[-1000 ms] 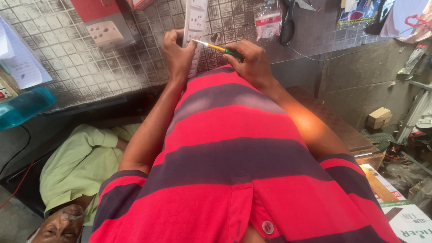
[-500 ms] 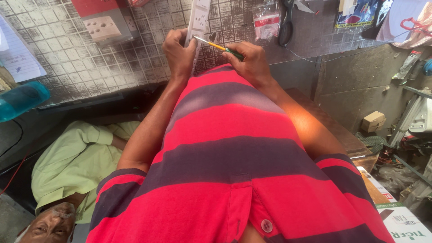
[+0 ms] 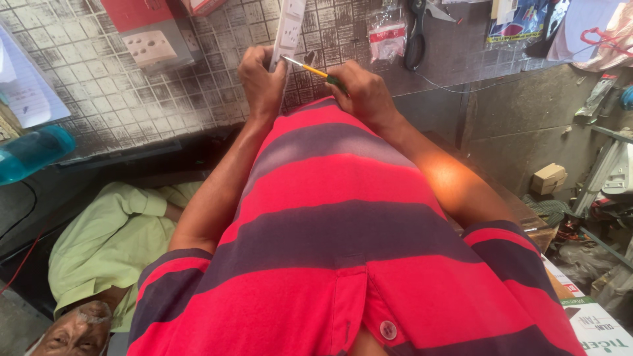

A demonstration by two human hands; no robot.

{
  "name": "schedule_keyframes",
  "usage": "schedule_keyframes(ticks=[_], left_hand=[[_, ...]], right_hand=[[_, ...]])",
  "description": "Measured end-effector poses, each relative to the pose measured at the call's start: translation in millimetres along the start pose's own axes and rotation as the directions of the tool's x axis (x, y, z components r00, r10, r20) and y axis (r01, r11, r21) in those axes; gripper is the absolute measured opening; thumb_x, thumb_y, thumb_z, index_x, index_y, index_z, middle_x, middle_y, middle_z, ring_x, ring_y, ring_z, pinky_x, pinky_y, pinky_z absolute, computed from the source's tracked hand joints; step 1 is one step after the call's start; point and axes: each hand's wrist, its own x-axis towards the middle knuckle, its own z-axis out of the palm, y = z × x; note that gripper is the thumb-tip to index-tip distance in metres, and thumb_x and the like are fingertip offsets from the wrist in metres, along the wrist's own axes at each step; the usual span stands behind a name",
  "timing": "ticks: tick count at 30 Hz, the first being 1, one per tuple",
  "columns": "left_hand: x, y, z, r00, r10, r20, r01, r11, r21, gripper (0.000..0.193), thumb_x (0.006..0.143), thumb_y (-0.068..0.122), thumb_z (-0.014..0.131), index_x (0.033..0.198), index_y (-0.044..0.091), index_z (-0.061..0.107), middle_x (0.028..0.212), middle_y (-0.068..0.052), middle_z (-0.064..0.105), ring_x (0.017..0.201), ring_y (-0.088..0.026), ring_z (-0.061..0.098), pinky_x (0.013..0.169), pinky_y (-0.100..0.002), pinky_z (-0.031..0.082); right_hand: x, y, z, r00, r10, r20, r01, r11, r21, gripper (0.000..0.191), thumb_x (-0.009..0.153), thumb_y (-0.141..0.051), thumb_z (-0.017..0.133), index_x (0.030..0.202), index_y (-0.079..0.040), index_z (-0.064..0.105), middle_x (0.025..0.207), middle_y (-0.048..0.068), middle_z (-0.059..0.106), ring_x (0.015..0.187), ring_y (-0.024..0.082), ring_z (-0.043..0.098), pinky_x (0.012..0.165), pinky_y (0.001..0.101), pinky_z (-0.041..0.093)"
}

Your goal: The person assembles a multi-socket electrical panel by inserting individual socket modules into a white plastic housing and securing them with a screwdriver. They handle the socket modules, the housing, and a screwdriver throughout the process.

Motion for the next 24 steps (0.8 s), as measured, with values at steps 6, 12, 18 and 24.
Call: schedule_keyframes(ticks=[6,12,18,24], left_hand=[[0.0,-4.0,3.2,0.999,0.042,-0.019,-0.043,0.999,-0.021,0.011,0.082,0.0,0.079,0.088,-0.002,0.07,0.085,-0.011,0.066,0.073,-0.021,0.066,0.066,-0.039,0.053],[1.4,-4.5,6.5,0.999,0.026,-0.028,-0.027,0.998,-0.056,0.011,0.082,-0.001,0.08,0.086,-0.002,0.069,0.084,-0.011,0.066,0.072,-0.023,0.066,0.065,-0.04,0.052],[0.2,-3.0,7.0,0.999,0.022,-0.038,-0.024,0.999,-0.049,0.011,0.082,0.0,0.079,0.085,-0.002,0.068,0.084,-0.012,0.066,0.072,-0.023,0.066,0.065,-0.039,0.052],[-0.7,-8.0,8.3,0.999,0.009,-0.051,-0.012,0.998,-0.06,0.012,0.081,0.001,0.08,0.086,-0.002,0.069,0.083,-0.013,0.066,0.073,-0.025,0.066,0.067,-0.041,0.052]], right_hand=[[10.8,4.9,5.3,0.976,0.206,0.067,-0.202,0.978,-0.058,0.026,0.105,-0.03,0.07,0.099,-0.005,0.07,0.083,0.012,0.068,0.077,0.031,0.069,0.068,0.0425,0.053],[15.0,5.8,-2.1,0.911,0.379,0.163,-0.41,0.878,0.248,0.026,0.097,-0.03,0.073,0.106,-0.006,0.067,0.086,0.009,0.069,0.066,0.026,0.068,0.061,0.0396,0.053],[12.1,2.5,2.2,0.989,0.15,-0.014,-0.151,0.986,-0.069,0.028,0.103,-0.033,0.07,0.098,-0.006,0.074,0.083,0.011,0.07,0.071,0.029,0.07,0.064,0.0409,0.052],[17.9,4.7,2.1,0.87,0.455,0.19,-0.491,0.835,0.247,0.026,0.099,-0.031,0.072,0.1,-0.005,0.071,0.076,0.014,0.069,0.07,0.026,0.069,0.061,0.0386,0.052]])
